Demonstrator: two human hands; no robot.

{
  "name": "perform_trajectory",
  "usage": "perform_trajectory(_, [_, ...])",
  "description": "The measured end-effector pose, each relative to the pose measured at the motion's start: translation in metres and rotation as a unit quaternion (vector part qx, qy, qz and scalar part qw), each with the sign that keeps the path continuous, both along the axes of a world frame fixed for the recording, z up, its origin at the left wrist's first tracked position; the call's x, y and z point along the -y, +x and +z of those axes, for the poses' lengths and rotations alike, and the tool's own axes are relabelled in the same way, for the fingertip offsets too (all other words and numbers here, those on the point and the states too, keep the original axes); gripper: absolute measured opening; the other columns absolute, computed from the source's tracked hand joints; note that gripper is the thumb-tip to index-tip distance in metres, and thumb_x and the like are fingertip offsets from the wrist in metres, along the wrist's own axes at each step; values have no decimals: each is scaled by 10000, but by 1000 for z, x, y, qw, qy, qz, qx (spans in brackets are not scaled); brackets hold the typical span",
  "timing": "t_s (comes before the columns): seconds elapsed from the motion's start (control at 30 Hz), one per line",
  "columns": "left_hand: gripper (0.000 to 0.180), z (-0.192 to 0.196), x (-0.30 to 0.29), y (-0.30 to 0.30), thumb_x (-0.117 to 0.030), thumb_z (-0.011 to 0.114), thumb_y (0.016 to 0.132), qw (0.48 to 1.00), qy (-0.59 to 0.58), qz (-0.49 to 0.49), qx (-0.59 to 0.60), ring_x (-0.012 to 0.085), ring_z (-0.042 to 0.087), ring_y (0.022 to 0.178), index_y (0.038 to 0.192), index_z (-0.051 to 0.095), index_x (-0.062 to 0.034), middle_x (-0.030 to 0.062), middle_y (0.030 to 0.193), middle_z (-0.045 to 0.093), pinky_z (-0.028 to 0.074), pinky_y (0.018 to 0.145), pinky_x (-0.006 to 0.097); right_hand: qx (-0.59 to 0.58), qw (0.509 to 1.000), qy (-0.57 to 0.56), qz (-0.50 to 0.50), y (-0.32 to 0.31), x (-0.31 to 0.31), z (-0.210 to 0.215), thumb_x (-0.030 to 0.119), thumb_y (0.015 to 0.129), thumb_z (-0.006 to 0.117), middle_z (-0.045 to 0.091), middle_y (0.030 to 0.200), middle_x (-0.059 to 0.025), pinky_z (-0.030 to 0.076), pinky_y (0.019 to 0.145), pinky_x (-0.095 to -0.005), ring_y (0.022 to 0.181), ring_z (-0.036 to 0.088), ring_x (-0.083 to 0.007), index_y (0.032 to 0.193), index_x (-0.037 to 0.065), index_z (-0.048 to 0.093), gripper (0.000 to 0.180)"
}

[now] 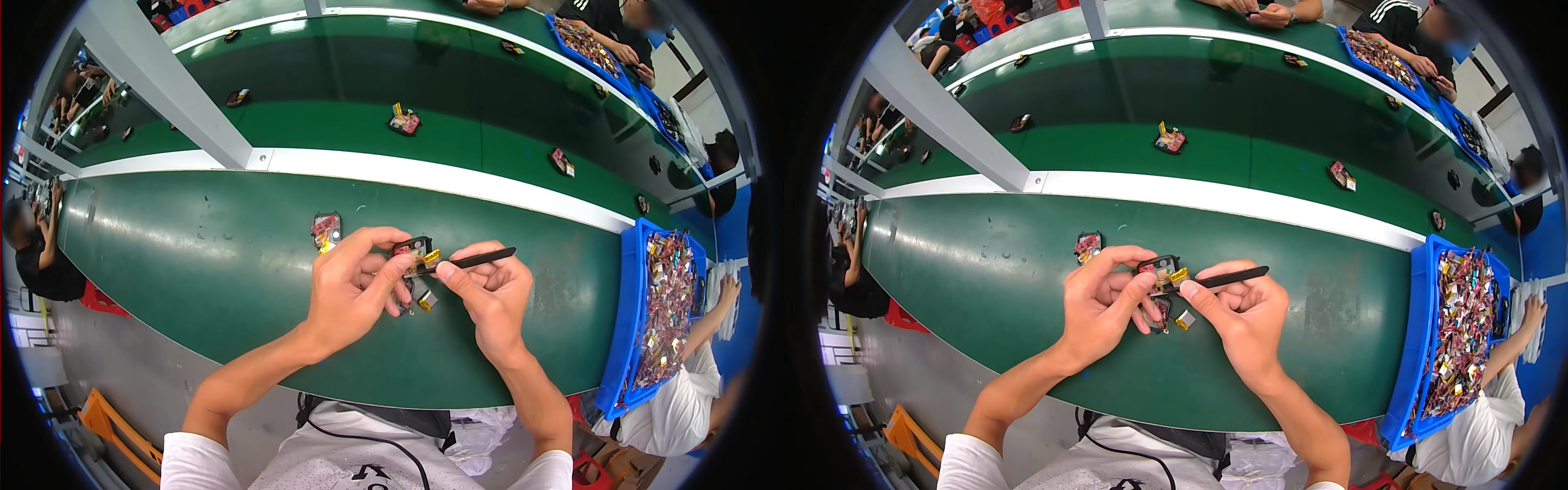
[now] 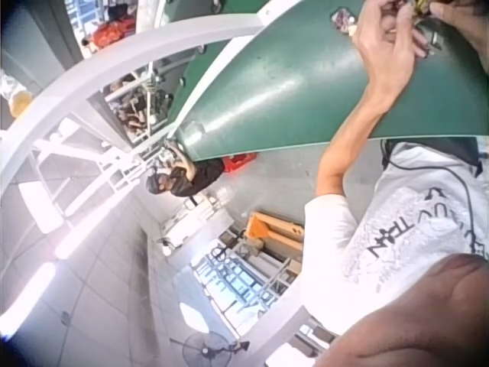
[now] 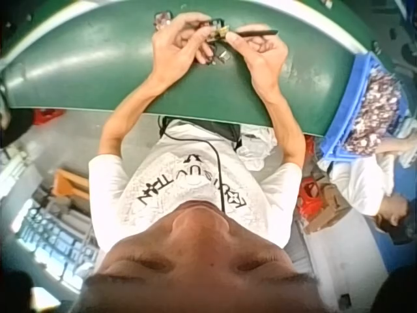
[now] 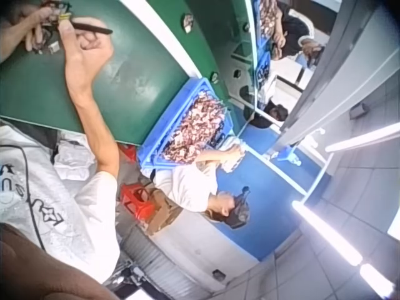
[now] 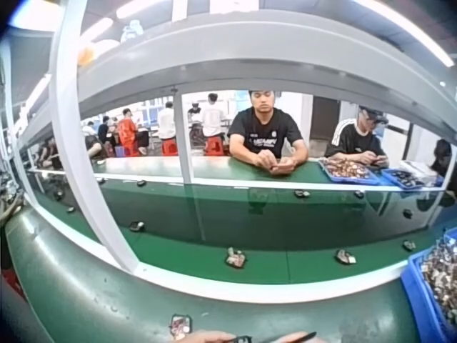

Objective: Manually assemble and check small components or batteries along a manufacturing line using tweezers.

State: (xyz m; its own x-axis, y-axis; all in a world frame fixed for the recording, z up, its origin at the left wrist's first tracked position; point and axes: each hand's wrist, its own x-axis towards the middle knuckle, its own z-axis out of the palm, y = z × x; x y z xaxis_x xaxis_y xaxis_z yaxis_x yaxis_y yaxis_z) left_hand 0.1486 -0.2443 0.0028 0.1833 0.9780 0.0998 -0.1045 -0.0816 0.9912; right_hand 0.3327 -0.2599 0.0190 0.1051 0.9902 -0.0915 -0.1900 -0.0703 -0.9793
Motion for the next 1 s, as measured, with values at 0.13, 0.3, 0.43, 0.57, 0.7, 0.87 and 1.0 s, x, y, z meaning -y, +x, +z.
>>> perform_trajectory(0.13, [204, -1, 0, -1, -1, 633, 984, 1000, 6, 3, -2, 150, 708, 649, 1172, 607, 73, 144, 868, 711, 564, 485, 249, 15, 1000, 10, 5, 3, -1, -8, -35, 873, 777, 634, 715, 16, 297, 479, -174, 545, 442, 29, 974, -25, 669, 148])
perform_trajectory(0.3, [236, 1, -3, -6, -52, 617, 1010, 996, -62, -40, 40, 153, 704, 662, 1207, 600, 78, 132, 852, 698, 567, 495, 252, 54, 996, 72, 15, 5, 1, -11, -48, 850, 792, 627, 708, 17, 286, 469, -173, 534, 434, 29, 971, -20, 670, 174])
perform_trajectory(0.43, [288, 2, -8, -12, -119, 563, 1051, 991, -94, -81, 58, 209, 722, 657, 1234, 577, 103, 176, 909, 705, 574, 464, 274, 83, 988, 128, 2, 1, 1, -10, -56, 827, 805, 653, 717, 4, 289, 461, -174, 511, 429, 23, 920, -13, 685, 157])
perform_trajectory(0.57, [314, 2, -9, -14, -147, 555, 1060, 985, -119, -95, 81, 211, 723, 658, 1246, 584, 104, 179, 904, 703, 585, 462, 282, 143, 971, 192, -15, 1, 1, -14, -45, 801, 826, 739, 781, -62, 319, 455, -173, 493, 451, 15, 869, -11, 697, 149])
perform_trajectory(0.7, [329, 0, -11, -19, -154, 556, 1061, 983, -120, -106, 90, 214, 723, 662, 1261, 585, 106, 181, 889, 701, 589, 461, 283, 182, 952, 245, -12, -4, -2, -14, -29, 783, 842, 774, 841, -97, 337, 443, -173, 475, 463, 10, 862, 0, 700, 165])
perform_trajectory(0.87, [321, -1, -11, -23, -137, 556, 1059, 984, -115, -103, 92, 212, 722, 662, 1264, 583, 109, 183, 878, 700, 581, 452, 279, 203, 942, 269, -7, -6, -3, -16, -20, 768, 852, 780, 842, -80, 334, 422, -175, 443, 461, 4, 846, 35, 703, 177])
perform_trajectory(1.0, [310, 0, -11, -22, -118, 563, 1053, 985, -107, -95, 94, 211, 719, 655, 1258, 585, 114, 184, 872, 702, 573, 446, 276, 207, 941, 266, -5, -7, -3, -14, -18, 769, 852, 781, 847, -80, 330, 419, -175, 443, 461, 6, 843, 38, 704, 175])
